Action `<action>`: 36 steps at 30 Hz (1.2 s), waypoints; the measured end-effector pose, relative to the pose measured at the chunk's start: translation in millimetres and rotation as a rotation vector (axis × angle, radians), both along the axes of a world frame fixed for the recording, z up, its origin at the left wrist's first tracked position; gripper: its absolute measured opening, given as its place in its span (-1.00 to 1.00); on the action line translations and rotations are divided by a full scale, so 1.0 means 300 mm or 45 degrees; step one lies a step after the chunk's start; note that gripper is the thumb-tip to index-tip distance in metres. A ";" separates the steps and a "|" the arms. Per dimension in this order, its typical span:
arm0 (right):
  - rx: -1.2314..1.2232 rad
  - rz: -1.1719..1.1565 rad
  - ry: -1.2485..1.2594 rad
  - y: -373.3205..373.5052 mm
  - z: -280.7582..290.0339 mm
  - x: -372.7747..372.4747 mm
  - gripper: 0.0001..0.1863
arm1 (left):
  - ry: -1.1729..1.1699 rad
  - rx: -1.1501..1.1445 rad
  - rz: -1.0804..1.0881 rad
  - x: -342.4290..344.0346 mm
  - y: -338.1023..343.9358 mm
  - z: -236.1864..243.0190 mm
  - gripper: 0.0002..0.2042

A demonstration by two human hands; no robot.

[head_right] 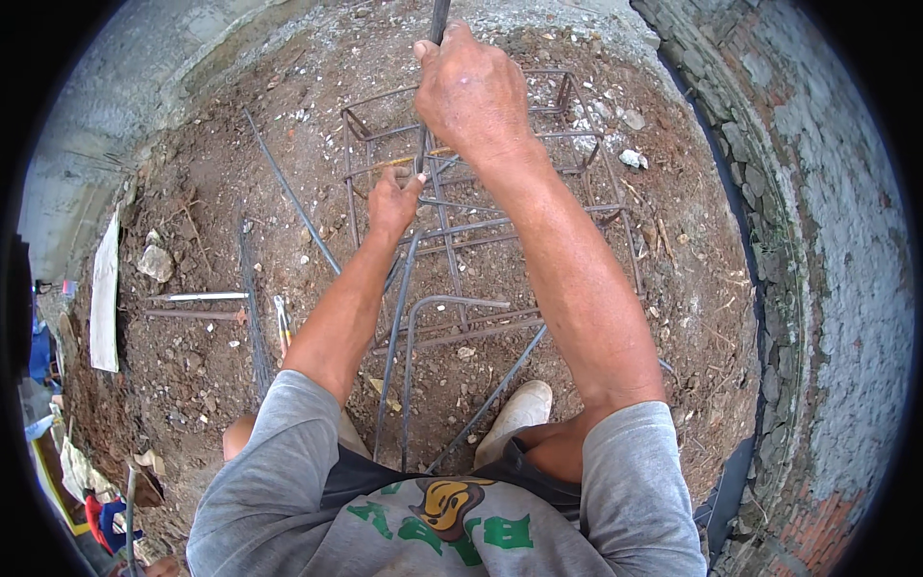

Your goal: The person gathers tie wires, pliers, and metal stirrups, then carries them over to a rebar frame. They position a stirrup on the frame, bend rebar rods, and fasten the metal pieces together with tie wire using pliers and by hand.

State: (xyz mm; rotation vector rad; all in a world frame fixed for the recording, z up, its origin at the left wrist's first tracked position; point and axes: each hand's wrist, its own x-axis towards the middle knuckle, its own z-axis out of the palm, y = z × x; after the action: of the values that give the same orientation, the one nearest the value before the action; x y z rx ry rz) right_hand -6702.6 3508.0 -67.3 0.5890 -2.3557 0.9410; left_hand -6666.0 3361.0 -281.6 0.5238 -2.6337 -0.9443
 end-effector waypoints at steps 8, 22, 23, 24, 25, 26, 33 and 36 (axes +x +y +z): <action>0.074 0.126 -0.132 -0.006 0.031 0.010 -0.68 | -0.380 0.505 -0.038 -0.022 -0.036 -0.071 -0.77; 0.269 0.264 -0.133 -0.079 0.053 -0.004 -0.67 | -0.227 1.088 0.080 0.039 -0.095 -0.003 -0.67; 0.258 0.272 -0.145 -0.075 0.056 -0.012 -0.66 | -0.225 1.185 0.094 0.044 -0.100 0.004 -0.66; 0.247 0.280 -0.156 -0.076 0.058 -0.015 -0.66 | -0.218 1.187 0.095 0.054 -0.093 0.008 -0.66; 0.250 0.284 -0.149 -0.082 0.058 -0.010 -0.66 | -0.208 1.231 0.113 0.067 -0.076 0.009 -0.66; 0.215 0.278 -0.194 -0.088 0.058 -0.003 -0.67 | -0.197 1.277 0.128 0.075 -0.059 0.013 -0.66; -0.011 0.293 -0.044 -0.095 0.113 0.045 -0.73 | -0.103 1.190 0.118 0.079 -0.039 0.054 -0.73; -0.118 0.265 0.076 -0.063 0.235 0.081 -0.72 | -0.047 1.176 0.122 0.105 -0.029 0.063 -0.78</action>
State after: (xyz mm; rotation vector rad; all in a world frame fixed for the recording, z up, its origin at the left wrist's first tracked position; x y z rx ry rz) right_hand -6678.2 3489.0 3.2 0.8253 -2.2154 1.1015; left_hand -6634.6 3352.4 -262.7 0.8425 -2.0295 -2.1054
